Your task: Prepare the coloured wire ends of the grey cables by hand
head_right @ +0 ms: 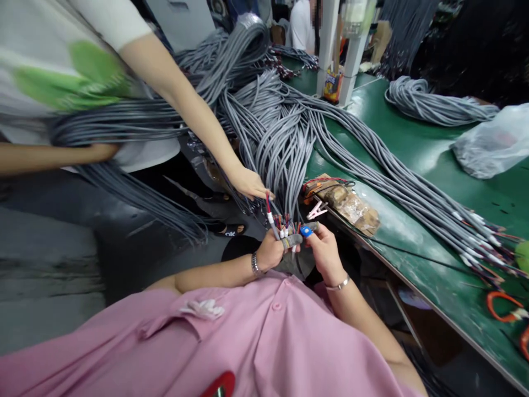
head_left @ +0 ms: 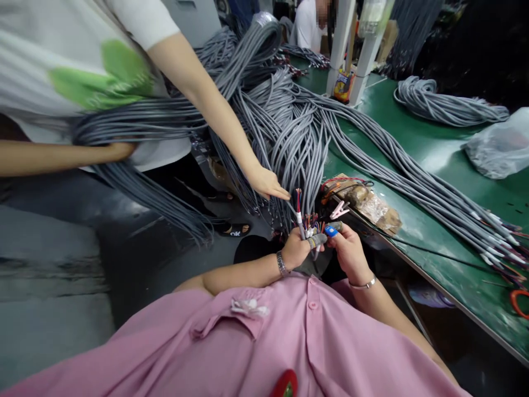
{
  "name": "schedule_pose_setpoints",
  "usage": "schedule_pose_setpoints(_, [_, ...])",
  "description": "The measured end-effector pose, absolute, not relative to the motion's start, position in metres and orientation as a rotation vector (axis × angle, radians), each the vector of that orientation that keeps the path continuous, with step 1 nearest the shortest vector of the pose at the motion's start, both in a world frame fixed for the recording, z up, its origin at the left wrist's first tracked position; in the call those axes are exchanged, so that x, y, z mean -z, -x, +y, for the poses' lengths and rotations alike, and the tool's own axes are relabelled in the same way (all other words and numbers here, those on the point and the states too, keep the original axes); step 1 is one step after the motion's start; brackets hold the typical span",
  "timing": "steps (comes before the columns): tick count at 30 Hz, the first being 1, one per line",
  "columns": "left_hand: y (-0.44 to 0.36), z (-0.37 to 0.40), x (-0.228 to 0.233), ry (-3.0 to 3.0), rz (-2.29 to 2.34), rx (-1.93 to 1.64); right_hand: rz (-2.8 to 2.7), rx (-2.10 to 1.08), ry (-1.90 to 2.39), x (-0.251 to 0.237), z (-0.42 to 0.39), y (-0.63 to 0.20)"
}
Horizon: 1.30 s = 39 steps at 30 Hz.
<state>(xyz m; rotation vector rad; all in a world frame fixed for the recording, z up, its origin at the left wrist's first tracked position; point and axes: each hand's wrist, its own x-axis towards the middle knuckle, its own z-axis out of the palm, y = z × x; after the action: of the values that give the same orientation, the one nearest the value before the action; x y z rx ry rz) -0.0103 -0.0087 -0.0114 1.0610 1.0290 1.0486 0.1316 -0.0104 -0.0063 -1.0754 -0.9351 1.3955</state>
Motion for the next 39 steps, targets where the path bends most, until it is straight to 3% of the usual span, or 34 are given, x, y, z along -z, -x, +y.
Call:
schedule_pose_setpoints(15, [0.006, -0.019, -0.007, -1.240, 0.976, -0.881, -0.718, -1.390, 1.070, 0.027, -0.037, -0.148])
schedule_pose_setpoints(39, [0.006, -0.010, 0.015, -0.992, 0.966, -1.106, -0.749, -1.522, 1.015, 0.019, -0.023, -0.129])
